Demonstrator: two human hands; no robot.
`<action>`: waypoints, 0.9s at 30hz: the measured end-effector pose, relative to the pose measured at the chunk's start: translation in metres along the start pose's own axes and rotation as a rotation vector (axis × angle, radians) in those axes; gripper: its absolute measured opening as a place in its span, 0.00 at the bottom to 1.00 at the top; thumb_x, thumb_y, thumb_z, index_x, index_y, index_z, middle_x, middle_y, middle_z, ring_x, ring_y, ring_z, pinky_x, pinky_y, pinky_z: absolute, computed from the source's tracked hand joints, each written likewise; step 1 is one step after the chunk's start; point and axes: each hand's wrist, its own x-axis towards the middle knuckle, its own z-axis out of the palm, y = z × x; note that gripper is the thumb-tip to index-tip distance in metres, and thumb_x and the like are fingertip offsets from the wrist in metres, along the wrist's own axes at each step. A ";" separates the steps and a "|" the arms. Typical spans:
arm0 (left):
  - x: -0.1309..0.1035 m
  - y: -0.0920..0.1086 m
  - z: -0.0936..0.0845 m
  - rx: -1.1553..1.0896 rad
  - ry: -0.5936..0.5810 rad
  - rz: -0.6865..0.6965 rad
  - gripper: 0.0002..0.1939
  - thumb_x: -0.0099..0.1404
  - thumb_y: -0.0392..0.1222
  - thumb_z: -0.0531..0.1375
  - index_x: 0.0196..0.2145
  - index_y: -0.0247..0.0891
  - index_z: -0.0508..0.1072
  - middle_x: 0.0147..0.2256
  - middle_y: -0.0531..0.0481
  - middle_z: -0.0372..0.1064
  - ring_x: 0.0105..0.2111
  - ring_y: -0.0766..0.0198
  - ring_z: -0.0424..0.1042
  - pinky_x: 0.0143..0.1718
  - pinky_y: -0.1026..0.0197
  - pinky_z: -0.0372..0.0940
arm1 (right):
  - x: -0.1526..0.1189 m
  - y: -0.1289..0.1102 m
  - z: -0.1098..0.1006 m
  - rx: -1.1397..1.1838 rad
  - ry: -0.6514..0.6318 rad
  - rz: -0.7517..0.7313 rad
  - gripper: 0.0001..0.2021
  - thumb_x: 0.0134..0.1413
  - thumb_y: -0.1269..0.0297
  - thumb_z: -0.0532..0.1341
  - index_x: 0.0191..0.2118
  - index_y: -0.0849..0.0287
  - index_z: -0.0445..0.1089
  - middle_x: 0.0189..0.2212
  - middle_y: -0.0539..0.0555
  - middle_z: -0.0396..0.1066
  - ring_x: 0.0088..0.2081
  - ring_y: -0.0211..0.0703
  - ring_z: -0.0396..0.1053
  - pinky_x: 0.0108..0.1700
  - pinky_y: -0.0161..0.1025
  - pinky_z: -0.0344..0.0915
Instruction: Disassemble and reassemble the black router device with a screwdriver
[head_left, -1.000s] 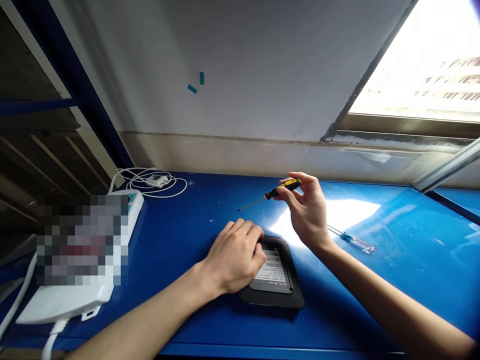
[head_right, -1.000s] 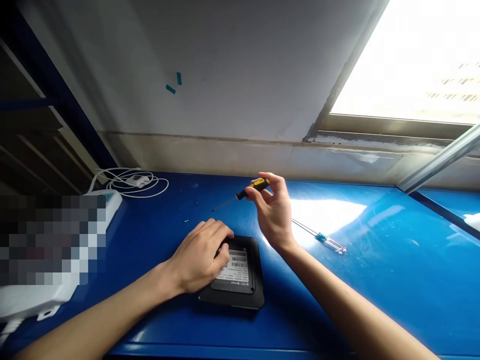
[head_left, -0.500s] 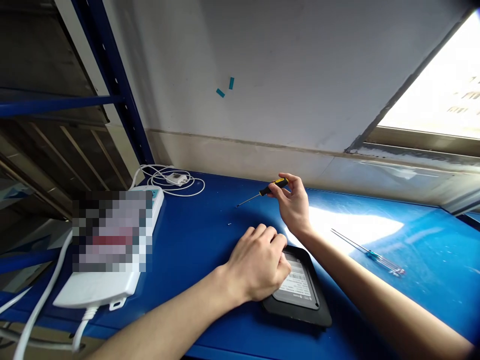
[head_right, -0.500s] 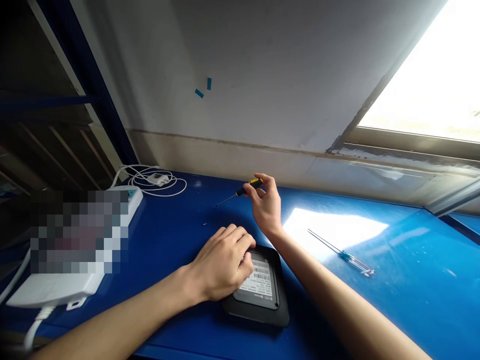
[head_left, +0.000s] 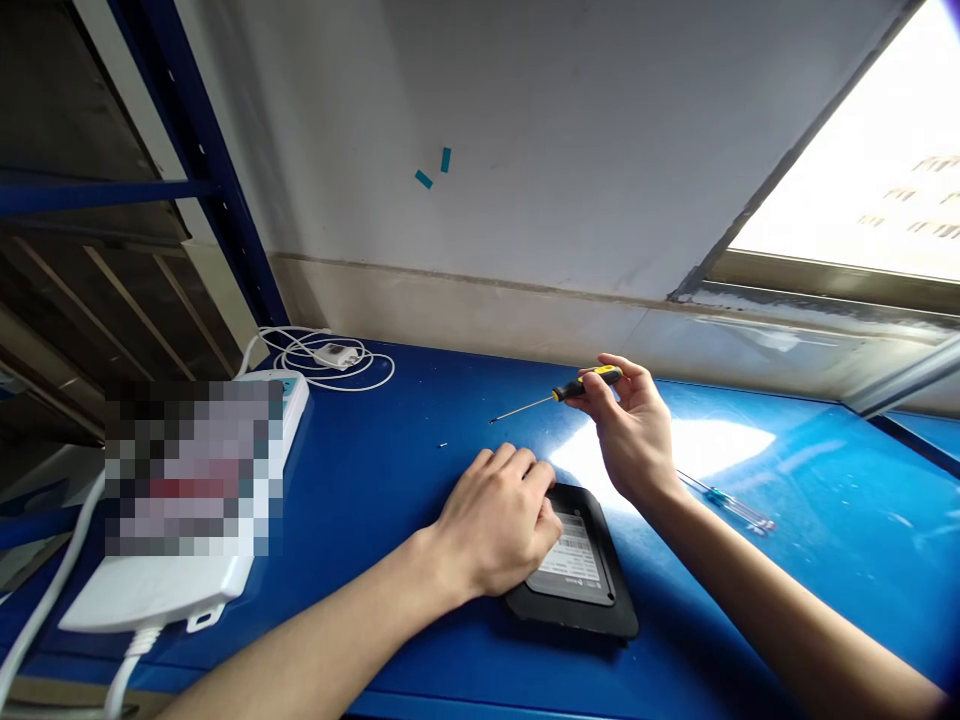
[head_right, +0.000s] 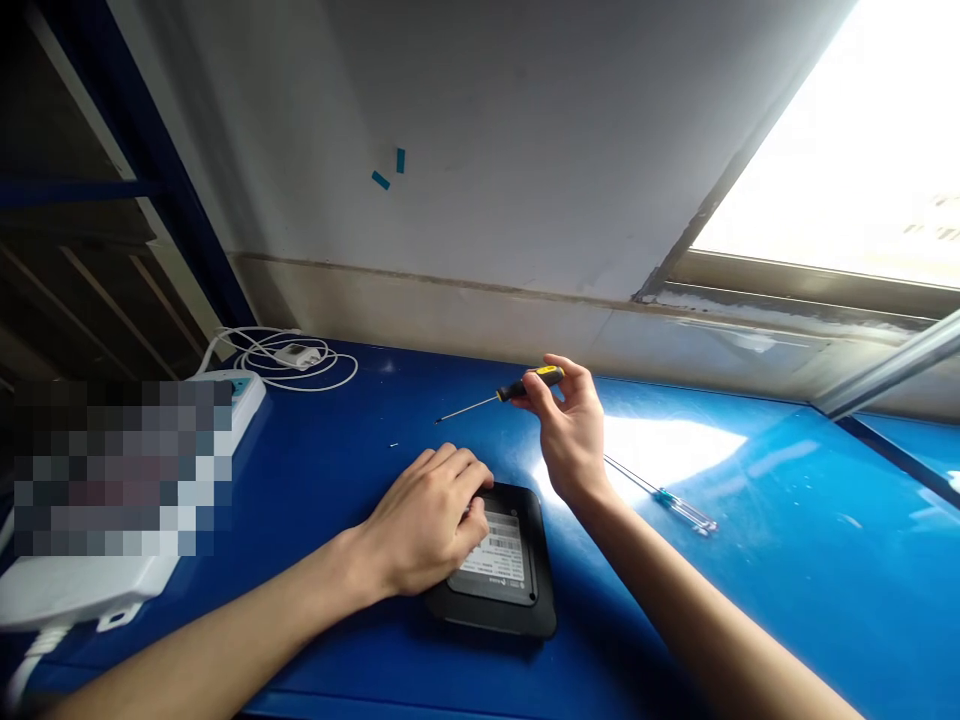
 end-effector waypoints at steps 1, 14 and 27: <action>0.000 0.000 0.000 -0.007 0.000 0.002 0.10 0.71 0.37 0.55 0.44 0.37 0.75 0.44 0.44 0.76 0.45 0.50 0.72 0.48 0.48 0.68 | -0.003 -0.004 -0.008 0.015 0.012 0.011 0.24 0.54 0.50 0.72 0.52 0.53 0.68 0.39 0.47 0.71 0.39 0.40 0.78 0.44 0.43 0.80; 0.000 -0.004 0.002 -0.062 0.032 0.016 0.10 0.71 0.36 0.50 0.41 0.39 0.72 0.40 0.47 0.75 0.40 0.53 0.71 0.44 0.47 0.66 | -0.039 -0.021 -0.092 0.140 0.043 0.245 0.24 0.48 0.50 0.76 0.49 0.50 0.76 0.38 0.49 0.76 0.34 0.37 0.76 0.38 0.37 0.79; -0.004 -0.008 0.001 -0.092 0.116 0.121 0.09 0.75 0.40 0.52 0.43 0.39 0.72 0.44 0.46 0.74 0.48 0.53 0.68 0.50 0.49 0.67 | -0.056 -0.009 -0.103 0.059 -0.218 0.325 0.26 0.54 0.48 0.72 0.56 0.51 0.73 0.40 0.52 0.75 0.34 0.38 0.73 0.38 0.41 0.75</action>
